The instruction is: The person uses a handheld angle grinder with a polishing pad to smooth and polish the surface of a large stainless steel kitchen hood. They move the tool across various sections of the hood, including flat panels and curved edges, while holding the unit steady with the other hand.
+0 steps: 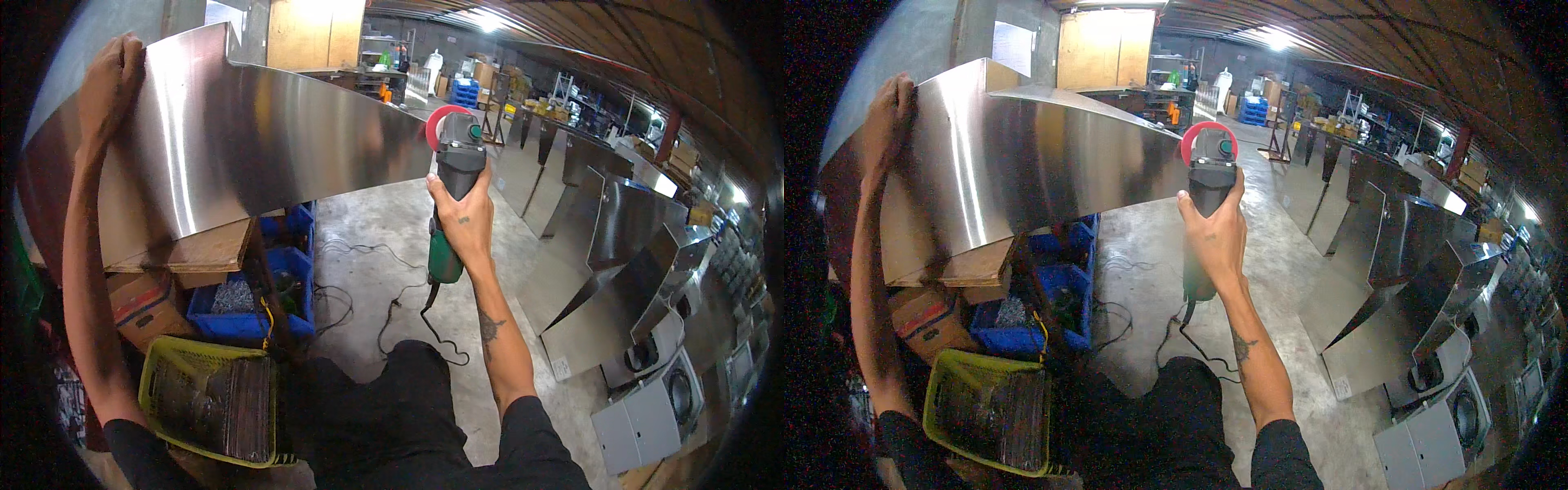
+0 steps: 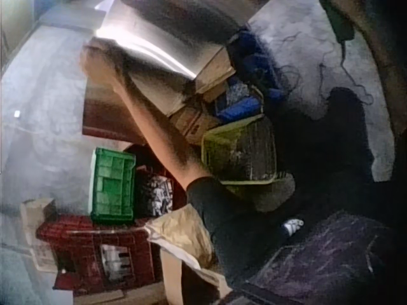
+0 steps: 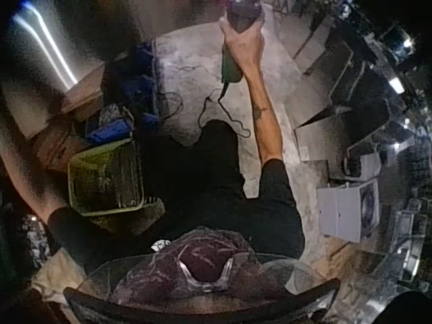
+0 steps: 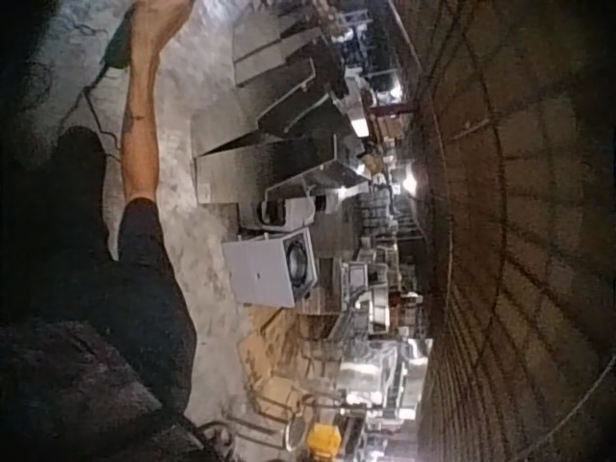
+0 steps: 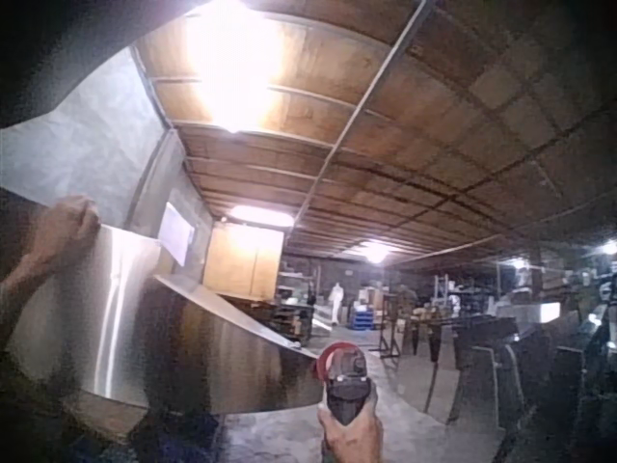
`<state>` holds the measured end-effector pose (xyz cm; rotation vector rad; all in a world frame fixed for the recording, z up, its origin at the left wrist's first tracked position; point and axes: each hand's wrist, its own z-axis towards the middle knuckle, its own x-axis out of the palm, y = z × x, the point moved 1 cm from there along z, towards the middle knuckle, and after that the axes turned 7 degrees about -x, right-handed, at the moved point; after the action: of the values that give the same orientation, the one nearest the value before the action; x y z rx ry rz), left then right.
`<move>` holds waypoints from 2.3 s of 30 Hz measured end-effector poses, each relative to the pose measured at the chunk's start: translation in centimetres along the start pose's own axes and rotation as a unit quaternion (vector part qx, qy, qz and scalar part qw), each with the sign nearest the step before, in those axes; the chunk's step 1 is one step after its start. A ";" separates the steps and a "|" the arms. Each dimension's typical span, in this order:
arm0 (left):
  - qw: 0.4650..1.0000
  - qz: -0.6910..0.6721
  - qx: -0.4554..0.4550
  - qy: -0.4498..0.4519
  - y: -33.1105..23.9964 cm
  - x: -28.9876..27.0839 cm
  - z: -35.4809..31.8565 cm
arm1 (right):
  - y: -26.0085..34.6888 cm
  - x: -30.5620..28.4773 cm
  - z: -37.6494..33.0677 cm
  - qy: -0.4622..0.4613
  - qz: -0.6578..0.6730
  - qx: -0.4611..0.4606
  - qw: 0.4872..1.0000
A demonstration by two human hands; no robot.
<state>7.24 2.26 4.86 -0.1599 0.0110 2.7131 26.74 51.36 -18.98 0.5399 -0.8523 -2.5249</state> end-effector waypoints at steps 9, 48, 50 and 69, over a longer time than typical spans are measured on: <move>1.000 0.003 0.010 -0.023 -1.5 -0.4 -0.5 | 3.4 0.4 -0.5 0.027 -0.004 -0.026 0.999; 0.997 0.002 0.012 -0.079 -4.2 -0.7 -1.2 | 13.8 4.6 -0.3 0.065 0.009 -0.156 0.986; 0.998 0.009 0.000 -0.068 -4.1 -0.6 -1.1 | 14.3 4.8 -0.4 0.067 0.016 -0.160 0.985; 0.998 0.009 0.011 -0.068 -4.6 -0.8 -1.6 | 19.3 6.7 0.2 0.100 0.036 -0.199 0.974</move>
<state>10.05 6.02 3.41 0.0315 0.0018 2.7353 26.06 34.10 -7.98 0.6011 -0.2739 -2.4298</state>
